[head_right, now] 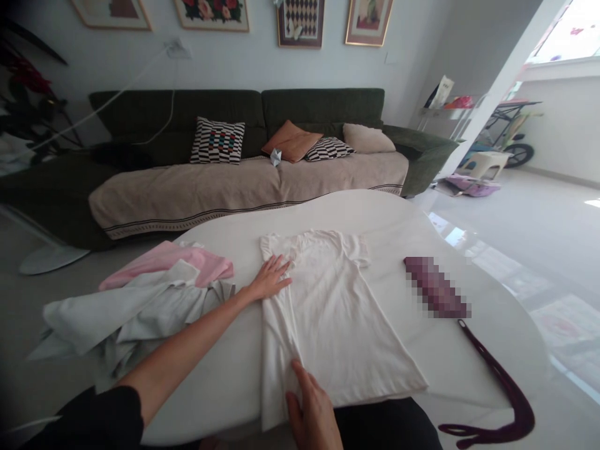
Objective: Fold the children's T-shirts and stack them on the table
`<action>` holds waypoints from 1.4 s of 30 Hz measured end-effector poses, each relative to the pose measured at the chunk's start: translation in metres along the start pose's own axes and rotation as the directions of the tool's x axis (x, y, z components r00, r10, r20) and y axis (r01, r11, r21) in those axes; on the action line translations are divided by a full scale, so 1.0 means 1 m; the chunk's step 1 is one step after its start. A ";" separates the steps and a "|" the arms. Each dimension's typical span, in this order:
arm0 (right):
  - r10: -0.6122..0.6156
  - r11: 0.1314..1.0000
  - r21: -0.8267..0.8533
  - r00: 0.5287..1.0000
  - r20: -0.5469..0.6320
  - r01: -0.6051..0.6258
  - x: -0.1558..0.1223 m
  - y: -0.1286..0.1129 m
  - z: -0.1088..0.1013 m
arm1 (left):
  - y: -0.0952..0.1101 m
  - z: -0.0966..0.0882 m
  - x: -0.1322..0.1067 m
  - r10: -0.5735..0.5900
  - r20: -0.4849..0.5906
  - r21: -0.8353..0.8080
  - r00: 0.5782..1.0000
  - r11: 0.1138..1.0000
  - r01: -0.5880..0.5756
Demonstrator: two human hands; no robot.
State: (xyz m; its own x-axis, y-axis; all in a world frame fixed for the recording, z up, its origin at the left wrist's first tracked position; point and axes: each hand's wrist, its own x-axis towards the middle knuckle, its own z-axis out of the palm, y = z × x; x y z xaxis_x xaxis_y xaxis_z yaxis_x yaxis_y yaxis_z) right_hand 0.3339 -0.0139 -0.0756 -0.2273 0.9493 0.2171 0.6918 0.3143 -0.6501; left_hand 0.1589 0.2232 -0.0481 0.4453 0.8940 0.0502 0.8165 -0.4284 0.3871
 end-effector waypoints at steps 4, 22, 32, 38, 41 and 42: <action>0.146 0.960 -0.252 0.986 0.079 -0.122 -0.001 -0.016 -0.024 | -0.005 0.009 0.000 -0.009 0.024 0.109 1.000 0.994 0.007; -0.082 0.986 -0.125 0.971 0.224 0.112 0.045 -0.059 0.012 | 0.010 0.013 0.005 -0.076 -0.089 0.132 0.993 0.987 0.087; 0.566 0.746 -0.186 0.756 -0.328 -0.639 0.211 0.109 -0.143 | 0.009 0.011 0.001 -0.045 -0.144 0.111 0.989 0.992 0.061; 0.723 0.602 -0.119 0.602 -0.337 -0.790 0.244 0.147 -0.136 | 0.007 0.011 0.002 -0.055 -0.131 0.125 0.990 0.990 0.072; 0.752 0.588 -0.053 0.569 -0.332 -0.807 0.252 0.155 -0.132 | 0.005 0.013 0.002 -0.047 -0.133 0.128 0.990 0.990 0.065; 0.753 0.597 -0.028 0.572 -0.325 -0.802 0.254 0.157 -0.133 | 0.005 0.013 0.002 -0.049 -0.135 0.129 0.990 0.989 0.066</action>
State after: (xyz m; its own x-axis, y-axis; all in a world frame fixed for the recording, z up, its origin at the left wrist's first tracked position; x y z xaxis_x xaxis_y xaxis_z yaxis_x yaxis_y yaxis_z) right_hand 0.4757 0.2758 -0.0258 0.6136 0.7791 -0.1280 0.6149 -0.5733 -0.5415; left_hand 0.1686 0.2215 -0.0578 0.3513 0.9233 0.1555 0.8848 -0.3816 0.2673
